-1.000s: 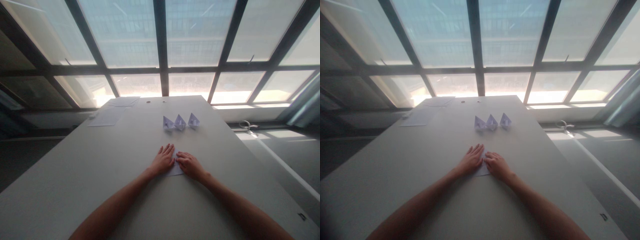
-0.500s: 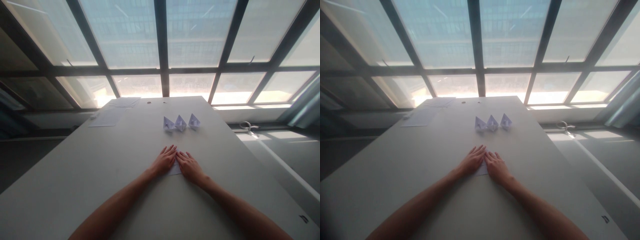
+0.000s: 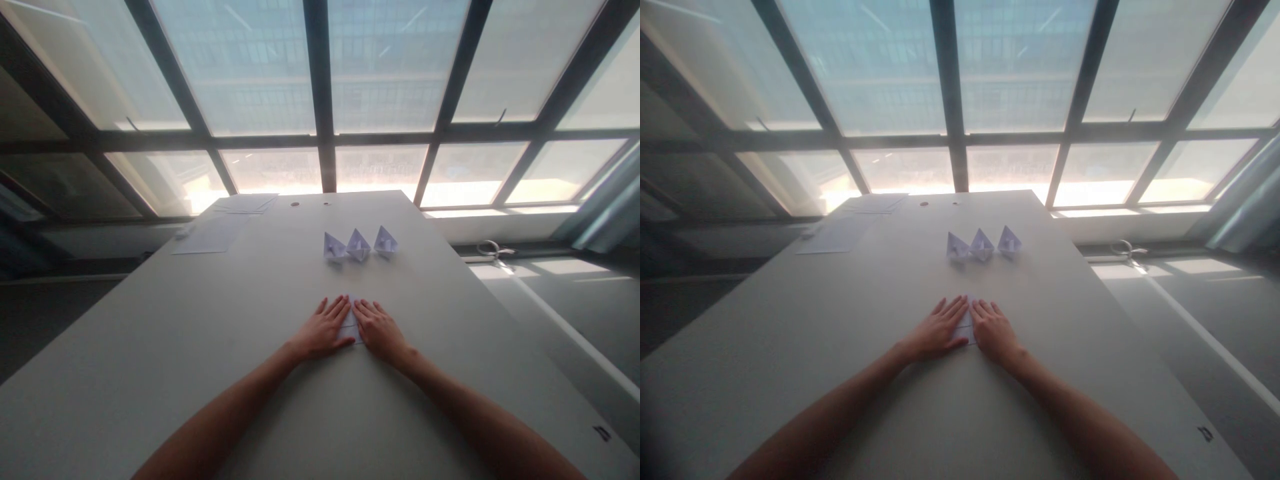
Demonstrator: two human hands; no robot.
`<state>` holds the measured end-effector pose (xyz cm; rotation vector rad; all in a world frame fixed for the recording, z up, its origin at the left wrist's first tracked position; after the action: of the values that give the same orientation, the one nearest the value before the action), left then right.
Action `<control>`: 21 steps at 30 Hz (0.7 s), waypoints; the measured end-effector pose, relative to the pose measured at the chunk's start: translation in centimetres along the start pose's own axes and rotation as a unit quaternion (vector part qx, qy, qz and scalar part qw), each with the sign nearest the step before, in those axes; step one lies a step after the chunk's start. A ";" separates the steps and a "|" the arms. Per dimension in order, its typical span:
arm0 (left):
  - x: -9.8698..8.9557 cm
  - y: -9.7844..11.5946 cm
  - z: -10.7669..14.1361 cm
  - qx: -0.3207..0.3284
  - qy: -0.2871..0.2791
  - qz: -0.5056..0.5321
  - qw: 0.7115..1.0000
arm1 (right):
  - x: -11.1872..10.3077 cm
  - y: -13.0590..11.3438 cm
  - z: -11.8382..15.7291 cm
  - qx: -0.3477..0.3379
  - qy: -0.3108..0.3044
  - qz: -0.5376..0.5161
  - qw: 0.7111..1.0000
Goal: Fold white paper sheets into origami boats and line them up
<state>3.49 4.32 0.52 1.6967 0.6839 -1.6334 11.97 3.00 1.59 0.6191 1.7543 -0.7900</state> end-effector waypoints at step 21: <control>-1.7 -2.5 -2.4 -0.108 0.100 0.014 0.989 | -0.6 -0.2 0.1 -0.006 -0.022 -0.002 1.000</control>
<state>2.97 7.94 1.90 1.7158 0.8945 -1.3282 12.03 2.78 2.23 0.5873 1.7199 -0.7902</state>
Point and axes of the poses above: each hand's wrist, its own z-axis away from the middle knuckle, its own x-axis out of the palm, y = z × x, the point moved 10 cm from there along -z, towards the middle knuckle, and after that the axes turned 13 degrees about -x, right-handed, at the moved point
